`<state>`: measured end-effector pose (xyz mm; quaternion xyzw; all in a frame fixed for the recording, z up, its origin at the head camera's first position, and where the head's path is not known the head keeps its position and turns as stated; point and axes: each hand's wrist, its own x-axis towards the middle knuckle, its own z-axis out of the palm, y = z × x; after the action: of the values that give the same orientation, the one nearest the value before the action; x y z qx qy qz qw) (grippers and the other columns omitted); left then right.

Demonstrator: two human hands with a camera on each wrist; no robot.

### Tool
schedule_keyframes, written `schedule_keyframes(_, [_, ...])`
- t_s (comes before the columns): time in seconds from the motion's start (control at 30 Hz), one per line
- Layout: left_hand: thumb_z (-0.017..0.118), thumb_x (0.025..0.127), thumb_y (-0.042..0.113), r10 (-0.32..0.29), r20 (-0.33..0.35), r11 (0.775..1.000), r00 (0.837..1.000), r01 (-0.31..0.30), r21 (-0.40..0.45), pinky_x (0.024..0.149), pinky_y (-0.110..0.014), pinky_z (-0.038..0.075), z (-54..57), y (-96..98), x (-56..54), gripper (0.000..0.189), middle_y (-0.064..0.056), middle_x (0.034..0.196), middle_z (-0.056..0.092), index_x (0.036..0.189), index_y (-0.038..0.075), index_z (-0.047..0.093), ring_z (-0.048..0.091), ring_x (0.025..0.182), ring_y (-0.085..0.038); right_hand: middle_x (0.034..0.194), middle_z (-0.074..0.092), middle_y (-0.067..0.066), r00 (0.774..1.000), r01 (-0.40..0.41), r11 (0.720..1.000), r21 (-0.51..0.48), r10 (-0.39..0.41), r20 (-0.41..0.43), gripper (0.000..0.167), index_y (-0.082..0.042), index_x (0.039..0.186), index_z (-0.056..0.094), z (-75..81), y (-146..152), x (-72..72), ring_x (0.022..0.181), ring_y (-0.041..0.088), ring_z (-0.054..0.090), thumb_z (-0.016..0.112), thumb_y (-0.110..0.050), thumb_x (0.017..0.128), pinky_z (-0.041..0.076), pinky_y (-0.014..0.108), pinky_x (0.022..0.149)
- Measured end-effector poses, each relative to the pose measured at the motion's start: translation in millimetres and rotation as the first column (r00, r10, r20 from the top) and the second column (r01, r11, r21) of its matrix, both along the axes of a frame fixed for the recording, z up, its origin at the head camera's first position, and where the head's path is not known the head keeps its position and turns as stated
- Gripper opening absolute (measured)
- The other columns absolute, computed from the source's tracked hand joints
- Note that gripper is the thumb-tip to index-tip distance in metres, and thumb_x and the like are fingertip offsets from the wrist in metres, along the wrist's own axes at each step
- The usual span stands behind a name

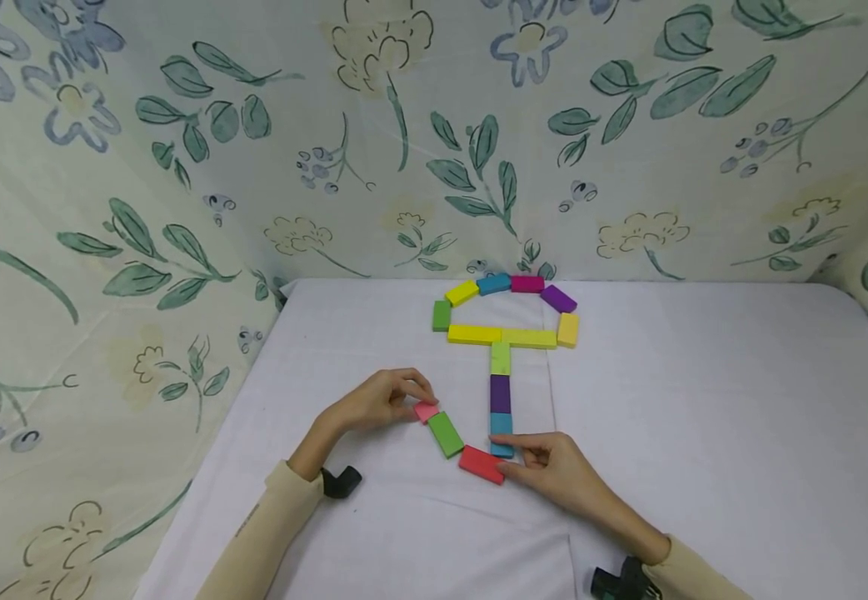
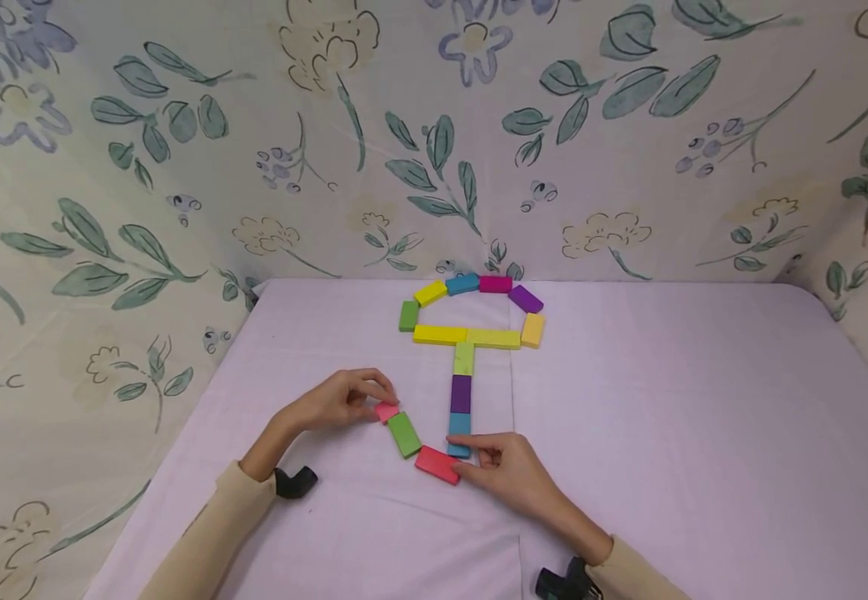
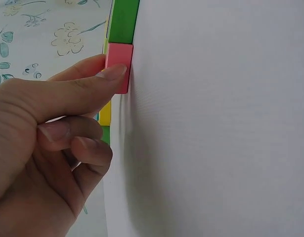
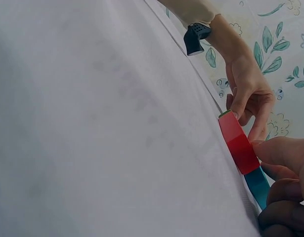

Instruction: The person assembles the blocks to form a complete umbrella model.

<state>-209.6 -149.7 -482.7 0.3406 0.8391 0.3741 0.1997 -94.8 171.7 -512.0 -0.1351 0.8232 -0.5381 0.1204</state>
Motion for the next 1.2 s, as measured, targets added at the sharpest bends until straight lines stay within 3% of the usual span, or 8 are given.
schedule_keyframes(0.53, [0.075,0.092,0.001,-0.008,-0.016,1.0,1.0,0.009,0.025,0.063,-0.018,0.036,-1.7,-1.2,3.7,0.028,-0.004,0.121,0.069,0.118,0.012,0.079,0.043,0.065,-0.009,0.059,0.037,-0.007,1.0,-0.003,1.0,-0.003,0.003,0.015,0.037,-0.016,0.122,0.078,-0.4,0.7,-0.5,0.052,-0.001,0.033,0.084,-0.029,0.088,0.025,0.018,0.049])
schedule_keyframes(0.93, [0.076,0.091,0.001,-0.004,0.004,0.998,1.0,0.004,0.061,0.063,-0.018,0.036,-1.7,-3.0,5.0,0.028,-0.005,0.122,0.069,0.118,0.011,0.079,0.043,0.064,-0.01,0.061,0.031,-0.008,0.984,-0.173,0.984,-0.039,0.174,0.036,0.039,-0.019,0.125,0.077,0.5,7.5,-1.7,0.056,0.0,0.028,0.085,-0.025,0.087,0.028,0.022,0.051])
schedule_keyframes(1.2, [0.077,0.091,0.002,0.002,0.014,0.998,1.0,-0.003,0.062,0.063,-0.018,0.036,-2.4,-4.6,4.8,0.029,-0.004,0.122,0.069,0.118,0.012,0.079,0.043,0.064,-0.009,0.059,0.029,-0.009,0.982,-0.187,0.982,-0.034,0.188,0.03,0.038,-0.015,0.123,0.078,0.7,6.3,-2.4,0.054,-0.001,0.027,0.085,-0.025,0.087,0.027,0.02,0.051])
